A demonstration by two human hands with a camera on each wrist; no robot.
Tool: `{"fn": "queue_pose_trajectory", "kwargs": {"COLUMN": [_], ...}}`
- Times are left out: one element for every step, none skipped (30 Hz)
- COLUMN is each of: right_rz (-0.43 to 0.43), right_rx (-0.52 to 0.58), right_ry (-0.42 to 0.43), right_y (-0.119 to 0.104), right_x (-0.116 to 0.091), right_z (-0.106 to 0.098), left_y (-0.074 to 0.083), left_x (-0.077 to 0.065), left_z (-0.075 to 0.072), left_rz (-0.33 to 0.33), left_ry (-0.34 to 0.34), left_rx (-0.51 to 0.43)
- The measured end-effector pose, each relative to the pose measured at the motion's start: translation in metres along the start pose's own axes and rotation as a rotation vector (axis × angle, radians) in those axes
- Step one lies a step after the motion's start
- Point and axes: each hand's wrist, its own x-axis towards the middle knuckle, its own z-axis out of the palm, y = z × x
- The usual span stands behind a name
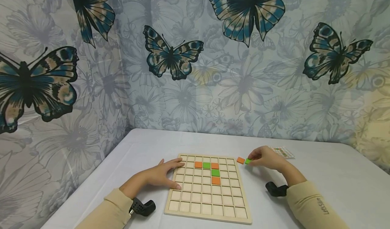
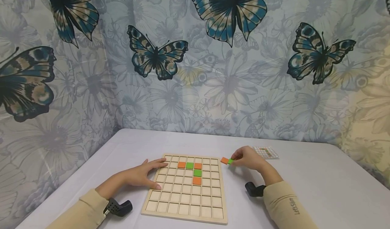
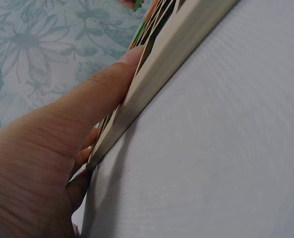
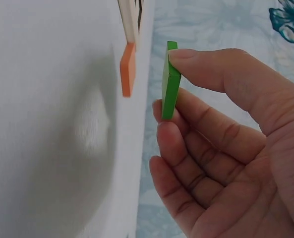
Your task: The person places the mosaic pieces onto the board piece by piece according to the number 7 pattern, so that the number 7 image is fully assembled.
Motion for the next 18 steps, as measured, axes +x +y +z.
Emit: {"fn": "queue_pose_trajectory", "kwargs": {"right_rz": [-0.009,-0.014,-0.02,-0.028,-0.04,-0.054,-0.068,-0.076,-0.088,-0.101,-0.113,-0.118,-0.123,-0.129,-0.132,-0.14,-0.144,-0.147], "right_rx": [0.004,0.011,0.017,0.02,0.022,0.023,0.021,0.018,0.014,0.007,0.0,-0.004,-0.009,-0.013,-0.014,-0.016,-0.016,-0.017], "right_ry": [-0.005,-0.009,-0.013,-0.017,-0.022,-0.027,-0.032,-0.034,-0.038,-0.042,-0.045,-0.048,-0.051,-0.054,-0.059,-0.065,-0.071,-0.077], "right_y": [-0.002,-0.004,-0.007,-0.009,-0.012,-0.015,-0.017,-0.021,-0.024,-0.027,-0.029,-0.032,-0.035,-0.038,-0.041,-0.044,-0.046,-0.049], "right_x": [0.001,0.001,0.002,0.002,0.003,0.003,0.004,0.004,0.005,0.005,0.005,0.005,0.005,0.005,0.005,0.005,0.005,0.005], "right_z": [0.001,0.002,0.004,0.005,0.006,0.008,0.009,0.01,0.01,0.011,0.011,0.012,0.012,0.013,0.013,0.014,0.015,0.016], "left_y": [0.0,0.0,0.001,0.001,0.001,0.002,0.002,0.002,0.003,0.003,0.003,0.003,0.003,0.003,0.003,0.002,0.002,0.002], "left_x": [0.0,0.0,0.0,0.0,0.0,0.0,0.0,0.0,-0.001,-0.001,-0.001,-0.001,-0.001,-0.001,-0.001,-0.001,-0.001,-0.001], "left_z": [0.0,0.0,0.0,0.0,0.0,0.0,-0.001,-0.001,-0.001,-0.001,-0.001,-0.001,-0.001,-0.001,-0.001,-0.001,-0.001,-0.001], "left_rz": [-0.001,-0.003,-0.005,-0.006,-0.006,-0.007,-0.007,-0.008,-0.008,-0.008,-0.008,-0.009,-0.009,-0.009,-0.009,-0.008,-0.008,-0.007], "left_ry": [0.001,0.001,0.0,-0.001,-0.001,-0.001,-0.002,-0.003,-0.004,-0.004,-0.004,-0.003,-0.003,-0.003,-0.003,-0.002,-0.002,-0.001], "left_rx": [0.001,0.002,0.003,0.002,0.001,0.001,0.0,-0.002,-0.003,-0.004,-0.004,-0.003,-0.004,-0.005,-0.004,-0.005,-0.006,-0.005]}}
